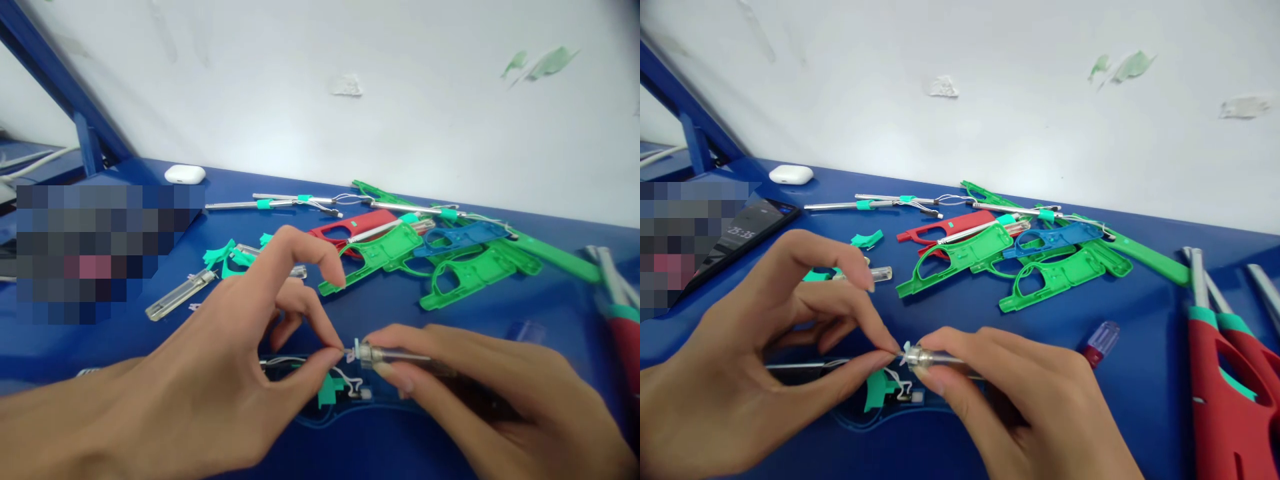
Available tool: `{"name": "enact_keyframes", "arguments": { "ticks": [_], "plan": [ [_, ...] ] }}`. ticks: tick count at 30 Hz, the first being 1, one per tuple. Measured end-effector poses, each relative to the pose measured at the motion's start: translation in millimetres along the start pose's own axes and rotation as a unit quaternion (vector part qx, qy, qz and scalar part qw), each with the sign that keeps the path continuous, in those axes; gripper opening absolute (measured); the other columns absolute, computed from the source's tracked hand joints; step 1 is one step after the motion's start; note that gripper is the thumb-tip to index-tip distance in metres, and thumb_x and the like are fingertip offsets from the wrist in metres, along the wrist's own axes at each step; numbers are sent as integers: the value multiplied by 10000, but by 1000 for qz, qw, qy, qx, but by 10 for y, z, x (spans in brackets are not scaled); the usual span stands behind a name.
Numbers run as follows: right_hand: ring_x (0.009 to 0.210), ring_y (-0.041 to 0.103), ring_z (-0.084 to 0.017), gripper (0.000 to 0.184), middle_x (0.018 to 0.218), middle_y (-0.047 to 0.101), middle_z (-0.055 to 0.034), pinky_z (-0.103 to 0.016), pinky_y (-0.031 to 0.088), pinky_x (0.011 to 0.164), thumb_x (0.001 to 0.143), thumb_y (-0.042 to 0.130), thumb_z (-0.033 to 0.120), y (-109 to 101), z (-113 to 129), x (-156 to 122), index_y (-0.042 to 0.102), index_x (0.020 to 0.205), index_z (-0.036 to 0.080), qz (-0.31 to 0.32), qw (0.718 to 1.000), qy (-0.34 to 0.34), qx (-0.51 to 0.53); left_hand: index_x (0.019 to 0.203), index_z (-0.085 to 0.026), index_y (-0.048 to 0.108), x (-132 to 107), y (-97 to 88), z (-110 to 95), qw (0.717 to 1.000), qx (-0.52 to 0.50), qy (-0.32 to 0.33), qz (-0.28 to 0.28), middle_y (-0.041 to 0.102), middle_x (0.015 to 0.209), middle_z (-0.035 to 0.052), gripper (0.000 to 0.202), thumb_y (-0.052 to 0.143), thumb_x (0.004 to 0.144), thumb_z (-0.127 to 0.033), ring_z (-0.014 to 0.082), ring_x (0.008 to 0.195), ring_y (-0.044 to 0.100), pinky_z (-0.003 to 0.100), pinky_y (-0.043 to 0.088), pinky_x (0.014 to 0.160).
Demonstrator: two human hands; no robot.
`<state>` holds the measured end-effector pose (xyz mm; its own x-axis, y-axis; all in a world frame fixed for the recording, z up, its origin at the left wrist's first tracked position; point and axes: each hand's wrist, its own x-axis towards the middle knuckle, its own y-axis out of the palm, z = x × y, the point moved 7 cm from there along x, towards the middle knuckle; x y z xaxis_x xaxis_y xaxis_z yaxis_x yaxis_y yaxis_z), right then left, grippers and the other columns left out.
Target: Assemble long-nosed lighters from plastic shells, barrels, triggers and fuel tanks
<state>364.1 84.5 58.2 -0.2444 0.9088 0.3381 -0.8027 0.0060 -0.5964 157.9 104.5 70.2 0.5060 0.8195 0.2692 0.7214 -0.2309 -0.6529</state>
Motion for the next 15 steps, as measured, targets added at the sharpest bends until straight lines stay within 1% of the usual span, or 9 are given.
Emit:
{"name": "enact_keyframes", "arguments": {
  "ticks": [4, 7, 9, 12, 15],
  "plan": [
    [790, 928, -217, 187, 1013, 950, 47, -186, 717, 622, 1067, 754, 340, 27, -29, -56, 931, 1117, 374, 33, 999, -25, -30, 1273, -405, 347, -10, 38, -13, 1000, 6, 1, 23, 764, 920, -174, 523, 681, 995, -113, 97, 656, 635, 194, 532, 560],
    [776, 926, -217, 181, 1005, 950, 44, -186, 721, 629, 1058, 755, 333, 18, -26, -62, 930, 1097, 356, 30, 999, -23, -23, 1232, -394, 342, 1, 21, -18, 1000, 3, 9, 13, 766, 907, -178, 471, 659, 1012, -125, 91, 629, 630, 204, 516, 537],
    [768, 924, -210, 186, 996, 949, 45, -175, 714, 625, 1058, 745, 315, 14, -16, -61, 928, 1075, 344, 26, 999, -22, -26, 1204, -381, 353, 6, 9, -14, 1000, 11, 13, 7, 758, 919, -163, 443, 666, 1017, -132, 82, 631, 647, 201, 517, 533],
    [794, 928, -202, 176, 1013, 951, 48, -164, 712, 653, 1082, 741, 334, 30, 7, -67, 915, 1102, 345, 34, 998, -36, -36, 1194, -373, 385, -4, -3, 1, 999, 33, 17, 9, 737, 978, -140, 419, 689, 1023, -141, 62, 684, 702, 165, 566, 591],
    [818, 927, -174, 158, 1024, 951, 68, -135, 693, 665, 1121, 722, 349, 44, 20, -78, 879, 1135, 356, 36, 997, -56, -50, 1191, -367, 430, -43, -7, -31, 997, 67, 44, 7, 742, 978, -142, 354, 659, 1038, -145, 59, 715, 730, 150, 594, 637]
  ]
}}
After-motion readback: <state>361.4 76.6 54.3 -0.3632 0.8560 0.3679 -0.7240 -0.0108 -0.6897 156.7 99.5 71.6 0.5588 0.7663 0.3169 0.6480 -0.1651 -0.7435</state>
